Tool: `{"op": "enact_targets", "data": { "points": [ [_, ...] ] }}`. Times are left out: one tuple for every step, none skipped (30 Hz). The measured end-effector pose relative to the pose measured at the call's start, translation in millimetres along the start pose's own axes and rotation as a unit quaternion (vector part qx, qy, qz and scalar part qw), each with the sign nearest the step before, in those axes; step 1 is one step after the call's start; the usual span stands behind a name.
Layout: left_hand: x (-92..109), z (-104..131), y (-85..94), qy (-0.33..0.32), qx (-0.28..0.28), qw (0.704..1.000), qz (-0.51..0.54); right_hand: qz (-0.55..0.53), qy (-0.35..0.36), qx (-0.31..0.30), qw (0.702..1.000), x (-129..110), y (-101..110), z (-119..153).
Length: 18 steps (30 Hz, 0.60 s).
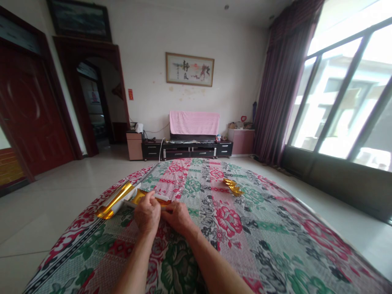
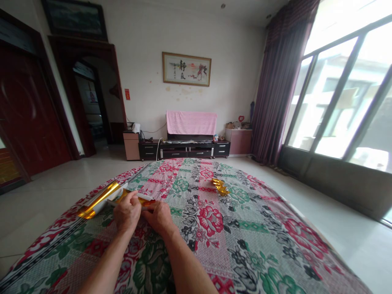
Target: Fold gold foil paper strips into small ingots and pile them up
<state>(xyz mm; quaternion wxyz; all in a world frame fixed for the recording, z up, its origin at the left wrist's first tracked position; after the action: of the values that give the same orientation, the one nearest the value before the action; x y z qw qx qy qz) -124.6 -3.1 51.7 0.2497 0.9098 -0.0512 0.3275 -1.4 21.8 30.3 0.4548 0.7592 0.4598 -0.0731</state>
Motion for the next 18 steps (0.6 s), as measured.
{"op": "enact_targets", "data": {
  "points": [
    [-1.2, -0.3, 0.6, -0.001, 0.003, 1.0, -0.009, -0.003, 0.023, -0.015, 1.0, -2.5, 1.2, 0.8],
    [-2.2, -0.7, 1.1, -0.002, 0.005, 1.0, -0.016, -0.006, 0.042, -0.029, 0.999, -4.8, 2.7, 1.8],
    [-3.0, -0.9, 1.7, -0.005, 0.007, 1.0, -0.022, -0.009, 0.055, -0.038, 0.998, -6.6, 4.5, 2.7],
    [-3.6, -1.2, 2.3, -0.008, 0.01, 1.0, -0.027, -0.013, 0.062, -0.043, 0.997, -7.7, 6.5, 3.5],
    [-4.0, -1.4, 3.0, -0.01, 0.013, 0.999, -0.03, -0.017, 0.062, -0.042, 0.997, -8.1, 8.3, 4.1],
    [-4.6, -1.6, 3.7, -0.009, 0.015, 0.999, -0.032, -0.021, 0.058, -0.04, 0.997, -7.8, 9.5, 4.6],
    [-5.4, -1.7, 4.3, -0.005, 0.014, 0.999, -0.034, -0.022, 0.049, -0.033, 0.998, -6.9, 10.3, 4.9],
    [-6.4, -1.9, 4.8, 0.002, 0.012, 0.999, -0.035, -0.02, 0.037, -0.024, 0.999, -5.3, 10.6, 5.1],
    [-7.4, -2.0, 5.2, 0.01, 0.008, 0.999, -0.037, -0.014, 0.023, -0.013, 1.0, -3.2, 10.6, 5.3],
    [-8.1, -2.2, 5.3, 0.016, 0.003, 0.999, -0.037, -0.007, 0.011, -0.002, 1.0, -1.2, 10.4, 5.5],
    [-8.6, -2.3, 5.5, 0.02, -0.002, 0.999, -0.037, -0.001, 0.003, 0.006, 1.0, 0.3, 10.1, 5.8],
    [-8.8, -2.5, 5.6, 0.021, -0.006, 0.999, -0.036, 0.002, 0.002, 0.01, 1.0, 1.0, 9.5, 6.1],
    [-9.0, -2.7, 5.8, 0.021, -0.008, 0.999, -0.036, 0.002, 0.008, 0.01, 1.0, 0.8, 9.2, 6.6],
    [-9.2, -2.9, 5.9, 0.019, -0.009, 0.999, -0.037, -0.002, 0.018, 0.006, 1.0, -0.2, 9.1, 7.1],
    [-9.3, -3.0, 6.0, 0.016, -0.008, 0.999, -0.037, -0.007, 0.033, 0.001, 0.999, -1.8, 9.4, 7.7],
    [-9.4, -3.2, 6.1, 0.013, -0.006, 0.999, -0.037, -0.013, 0.047, -0.005, 0.999, -3.5, 10.2, 8.4],
    [-9.6, -3.3, 6.1, 0.01, -0.003, 0.999, -0.036, -0.019, 0.057, -0.009, 0.998, -4.8, 11.5, 9.2],
    [-9.7, -3.3, 5.9, 0.008, 0.0, 0.999, -0.035, -0.026, 0.062, -0.01, 0.998, -5.6, 13.3, 10.0]
  ]
}}
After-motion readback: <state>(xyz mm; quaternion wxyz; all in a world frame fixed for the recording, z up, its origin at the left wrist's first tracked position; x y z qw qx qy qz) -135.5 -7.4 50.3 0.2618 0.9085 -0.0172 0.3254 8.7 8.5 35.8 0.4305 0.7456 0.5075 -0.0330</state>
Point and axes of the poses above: each hand's wrist, its own z-axis away from the middle knuckle, its own y-axis out of the back of the hand, x = y × z, the point moved 6 cm from there along -z, towards the middle knuckle, and after that the axes turned 7 degrees about x, right-handed, at the moved point
